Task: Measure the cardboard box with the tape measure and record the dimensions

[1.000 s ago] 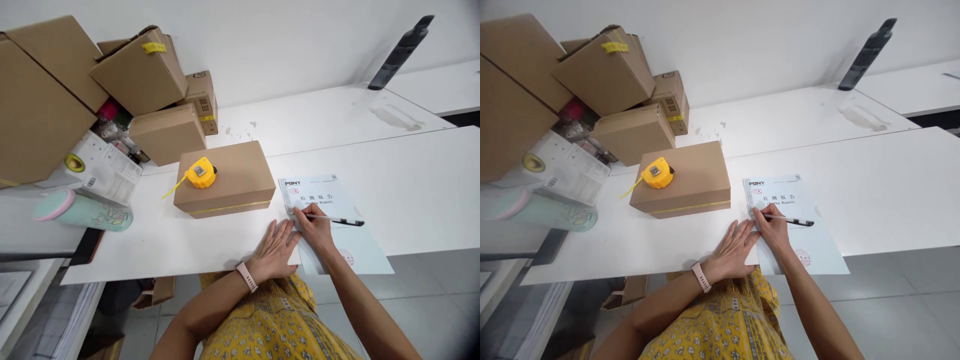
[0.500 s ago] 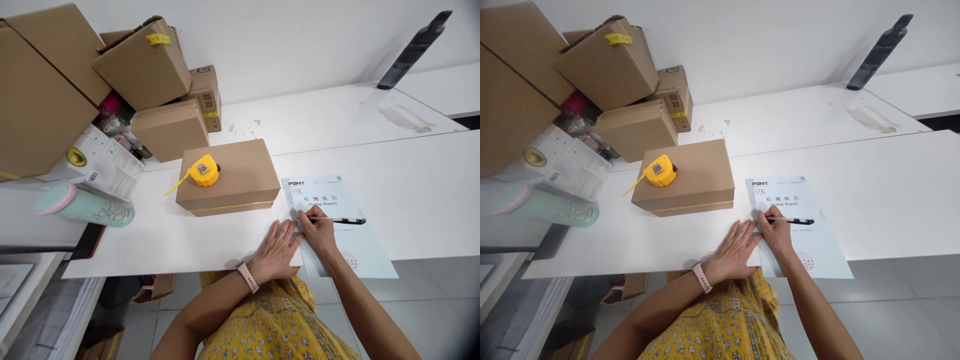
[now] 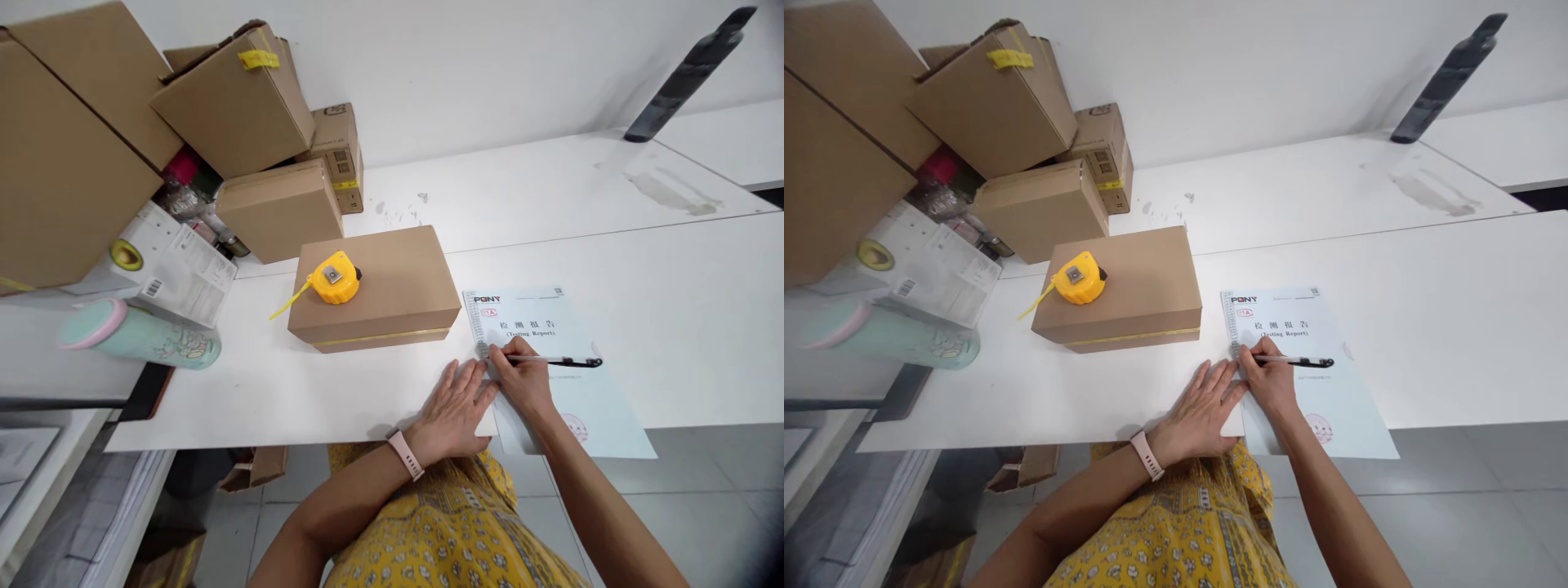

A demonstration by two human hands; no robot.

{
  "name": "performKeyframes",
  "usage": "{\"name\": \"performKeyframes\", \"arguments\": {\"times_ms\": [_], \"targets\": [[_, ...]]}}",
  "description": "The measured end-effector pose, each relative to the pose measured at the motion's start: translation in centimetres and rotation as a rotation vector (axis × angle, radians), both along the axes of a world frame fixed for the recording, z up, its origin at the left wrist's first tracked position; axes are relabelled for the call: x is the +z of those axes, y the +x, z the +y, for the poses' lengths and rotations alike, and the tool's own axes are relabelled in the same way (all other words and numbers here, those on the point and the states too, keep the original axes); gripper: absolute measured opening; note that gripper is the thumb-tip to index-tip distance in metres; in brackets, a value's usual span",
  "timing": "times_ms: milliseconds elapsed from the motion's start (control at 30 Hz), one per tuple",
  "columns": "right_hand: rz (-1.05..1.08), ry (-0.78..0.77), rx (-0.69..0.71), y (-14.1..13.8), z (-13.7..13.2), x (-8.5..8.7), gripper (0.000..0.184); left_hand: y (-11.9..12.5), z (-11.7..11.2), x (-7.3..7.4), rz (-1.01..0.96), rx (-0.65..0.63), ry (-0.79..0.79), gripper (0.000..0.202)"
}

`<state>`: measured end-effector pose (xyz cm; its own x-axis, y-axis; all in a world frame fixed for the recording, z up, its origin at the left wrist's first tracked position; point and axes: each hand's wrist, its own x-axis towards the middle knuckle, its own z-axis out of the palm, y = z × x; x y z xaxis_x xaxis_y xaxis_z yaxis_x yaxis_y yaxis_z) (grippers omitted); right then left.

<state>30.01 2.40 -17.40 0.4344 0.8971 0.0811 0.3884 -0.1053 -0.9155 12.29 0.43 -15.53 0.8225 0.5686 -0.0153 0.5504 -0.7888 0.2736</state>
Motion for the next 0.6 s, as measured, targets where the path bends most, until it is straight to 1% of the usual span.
{"name": "performKeyframes", "arguments": {"times_ms": [400, 600], "targets": [[-0.019, -0.001, -0.044, -0.04, 0.06, 0.35, 0.036, -0.02, 0.03, -0.03, 0.001, -0.001, -0.017, 0.09], [-0.021, -0.004, -0.035, -0.1, 0.08, 0.3, 0.036, -0.02, -0.02, 0.03, -0.008, 0.002, -0.024, 0.089]]}}
